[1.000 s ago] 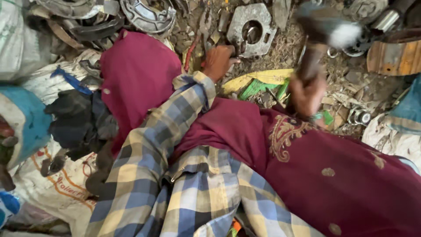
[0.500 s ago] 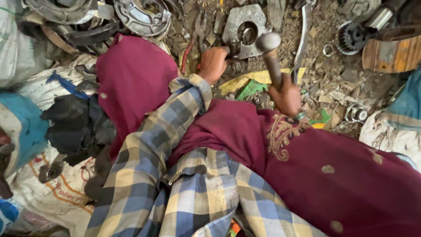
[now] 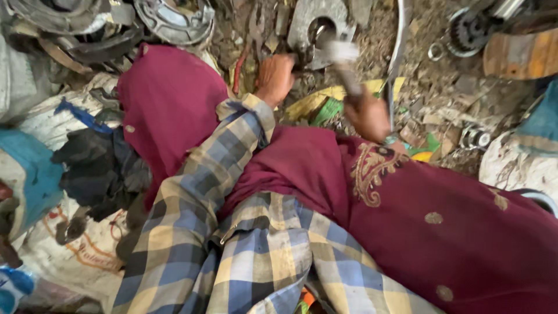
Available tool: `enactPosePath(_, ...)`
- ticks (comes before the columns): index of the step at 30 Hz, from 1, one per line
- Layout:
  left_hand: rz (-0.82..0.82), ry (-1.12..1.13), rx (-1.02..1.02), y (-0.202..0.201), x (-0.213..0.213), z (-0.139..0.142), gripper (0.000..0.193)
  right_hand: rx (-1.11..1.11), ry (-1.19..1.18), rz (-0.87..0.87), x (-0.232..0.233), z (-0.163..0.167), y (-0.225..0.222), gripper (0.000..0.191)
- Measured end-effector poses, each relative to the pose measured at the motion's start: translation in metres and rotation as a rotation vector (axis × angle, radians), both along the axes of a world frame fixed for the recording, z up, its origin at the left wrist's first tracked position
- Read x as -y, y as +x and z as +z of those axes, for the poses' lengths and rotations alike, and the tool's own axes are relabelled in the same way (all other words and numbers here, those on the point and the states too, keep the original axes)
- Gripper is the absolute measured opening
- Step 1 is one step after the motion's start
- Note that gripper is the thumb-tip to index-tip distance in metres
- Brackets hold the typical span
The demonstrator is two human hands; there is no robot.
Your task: The person sits on the ground and uses a hammer and chisel to chip away at a small metal part held in the left hand. They repeatedly strike the part, rotate it, and inspect the surface while surrounded by scrap metal and tools.
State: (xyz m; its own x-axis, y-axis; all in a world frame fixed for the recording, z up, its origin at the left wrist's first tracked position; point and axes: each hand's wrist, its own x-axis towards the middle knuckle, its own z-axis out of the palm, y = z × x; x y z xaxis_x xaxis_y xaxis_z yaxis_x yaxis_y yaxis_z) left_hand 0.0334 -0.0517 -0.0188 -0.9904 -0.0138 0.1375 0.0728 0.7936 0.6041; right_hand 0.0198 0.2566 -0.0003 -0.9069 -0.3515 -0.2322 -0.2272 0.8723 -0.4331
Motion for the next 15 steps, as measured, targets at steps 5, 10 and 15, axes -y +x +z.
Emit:
enactPosePath(5, 0.123, -0.127, 0.026, -0.004, 0.004, -0.008, 0.009, -0.211, -0.157, 0.121, -0.013, -0.003, 0.015, 0.035)
enactPosePath(10, 0.220, -0.028, 0.182, 0.010, 0.000, -0.008, 0.017, -0.292, -0.397, 0.087, -0.007, 0.063, -0.007, 0.037)
enactPosePath(15, 0.290, 0.288, 0.060, 0.008, 0.031, 0.007, 0.034, -0.119, -0.538, -0.048, 0.008, 0.071, 0.006, 0.033)
